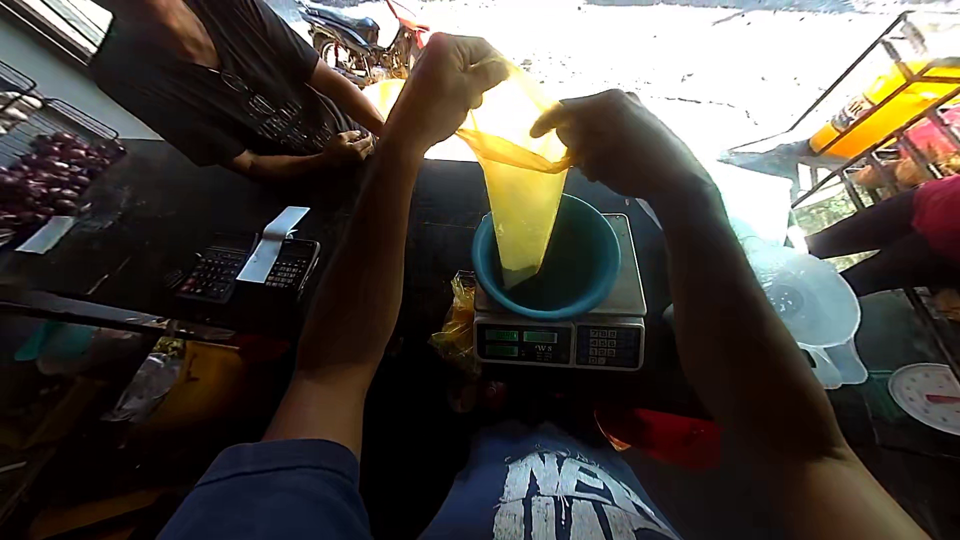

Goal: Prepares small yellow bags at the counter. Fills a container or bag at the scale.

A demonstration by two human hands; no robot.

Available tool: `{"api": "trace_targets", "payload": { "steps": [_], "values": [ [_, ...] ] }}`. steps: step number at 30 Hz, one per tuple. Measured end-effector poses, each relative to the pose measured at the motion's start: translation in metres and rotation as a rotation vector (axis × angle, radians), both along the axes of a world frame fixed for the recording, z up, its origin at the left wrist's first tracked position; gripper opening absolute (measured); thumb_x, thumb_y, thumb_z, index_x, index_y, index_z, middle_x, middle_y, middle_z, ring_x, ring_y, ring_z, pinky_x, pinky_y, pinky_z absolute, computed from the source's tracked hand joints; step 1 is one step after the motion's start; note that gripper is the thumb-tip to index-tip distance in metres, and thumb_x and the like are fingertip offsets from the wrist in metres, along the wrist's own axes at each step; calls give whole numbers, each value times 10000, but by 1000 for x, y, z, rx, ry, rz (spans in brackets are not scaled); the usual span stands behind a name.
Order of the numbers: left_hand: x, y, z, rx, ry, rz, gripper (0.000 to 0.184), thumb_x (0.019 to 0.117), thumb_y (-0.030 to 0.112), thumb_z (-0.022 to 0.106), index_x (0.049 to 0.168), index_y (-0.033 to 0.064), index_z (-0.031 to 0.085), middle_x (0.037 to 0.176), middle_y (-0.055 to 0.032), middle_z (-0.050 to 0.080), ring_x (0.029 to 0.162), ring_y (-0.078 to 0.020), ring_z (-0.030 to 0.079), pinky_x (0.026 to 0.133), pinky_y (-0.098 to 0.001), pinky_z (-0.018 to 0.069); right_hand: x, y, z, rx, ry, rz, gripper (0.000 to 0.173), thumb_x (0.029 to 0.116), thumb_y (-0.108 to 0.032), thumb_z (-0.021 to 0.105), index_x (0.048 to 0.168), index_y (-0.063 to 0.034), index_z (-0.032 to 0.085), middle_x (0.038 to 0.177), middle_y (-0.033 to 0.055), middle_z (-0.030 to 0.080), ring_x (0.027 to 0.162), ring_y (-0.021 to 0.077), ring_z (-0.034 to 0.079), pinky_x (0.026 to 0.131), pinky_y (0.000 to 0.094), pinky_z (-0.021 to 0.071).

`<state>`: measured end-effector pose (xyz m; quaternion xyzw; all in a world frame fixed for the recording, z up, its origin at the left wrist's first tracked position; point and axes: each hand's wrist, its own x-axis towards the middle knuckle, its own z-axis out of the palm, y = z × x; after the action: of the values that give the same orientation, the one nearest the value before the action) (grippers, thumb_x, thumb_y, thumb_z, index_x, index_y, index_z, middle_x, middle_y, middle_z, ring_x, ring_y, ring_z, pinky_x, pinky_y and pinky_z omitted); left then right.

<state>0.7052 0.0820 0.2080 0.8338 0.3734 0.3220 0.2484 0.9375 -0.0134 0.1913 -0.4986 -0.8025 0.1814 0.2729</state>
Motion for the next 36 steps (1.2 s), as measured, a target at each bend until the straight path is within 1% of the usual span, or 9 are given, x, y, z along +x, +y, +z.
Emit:
{"api": "trace_targets", "payload": {
  "steps": [5,8,13,16,21,24,28,33,36],
  "values": [
    [19,-16,-12,-86,52,-103,188,1025,160,581,930,60,709,662,42,560,516,-20,430,504,-215,379,5,-12,-31,-28,-41,-60,267,1049,-119,480,1190,-164,703,927,105,712,817,296,689,714,575,545],
    [30,-57,-48,-183,23,-182,198,1034,162,583,986,25,718,802,-48,679,671,-93,614,645,-310,540,27,-48,-71,-43,92,-117,254,1049,-138,502,1207,-150,701,871,108,697,686,240,658,622,511,557],
    [40,-107,-88,-312,-103,-257,218,1015,72,550,1139,-25,701,969,-115,707,850,-133,649,810,-341,537,45,-120,-120,-119,204,-252,411,955,-119,564,1355,-54,629,824,164,698,590,265,629,560,515,542],
    [45,-126,-113,-407,-102,-282,223,1017,49,536,1160,-28,689,1000,-146,709,896,-185,667,836,-399,537,48,-151,-131,-181,90,-265,572,968,-183,658,1496,-37,492,1144,252,694,927,406,708,797,622,567],
    [46,-140,-119,-446,-171,-231,231,1015,41,516,1160,-23,683,984,-135,699,881,-165,657,824,-372,535,9,-179,-116,343,173,-244,345,977,-261,691,1221,-21,649,1183,216,621,1147,262,605,949,352,525],
    [47,-140,-108,-417,-182,-188,228,1025,72,513,1155,1,686,922,-93,681,797,-123,621,757,-329,519,-12,-157,-124,276,-98,-154,520,932,-305,705,1355,-15,619,1251,227,656,1094,390,676,901,561,564],
    [49,-133,-96,-300,-132,-89,240,1049,182,532,1155,63,711,878,-65,691,769,-145,635,745,-376,519,-15,-147,-130,234,-261,-14,335,946,-266,673,1260,-157,714,974,104,739,930,352,728,995,742,426],
    [51,-134,-97,-228,74,-28,344,1070,376,495,1067,113,718,775,-73,649,742,-241,637,683,-475,499,-21,-161,-101,153,-129,84,274,977,-269,672,1202,-131,744,1059,121,725,987,290,706,818,469,595],
    [51,-138,-102,-284,205,-78,360,1066,398,505,1097,93,695,836,-125,677,833,-310,677,724,-540,525,-7,-157,-91,277,39,-152,299,958,-242,683,1141,-10,730,1145,221,682,1100,356,644,908,481,547]
  ]
}}
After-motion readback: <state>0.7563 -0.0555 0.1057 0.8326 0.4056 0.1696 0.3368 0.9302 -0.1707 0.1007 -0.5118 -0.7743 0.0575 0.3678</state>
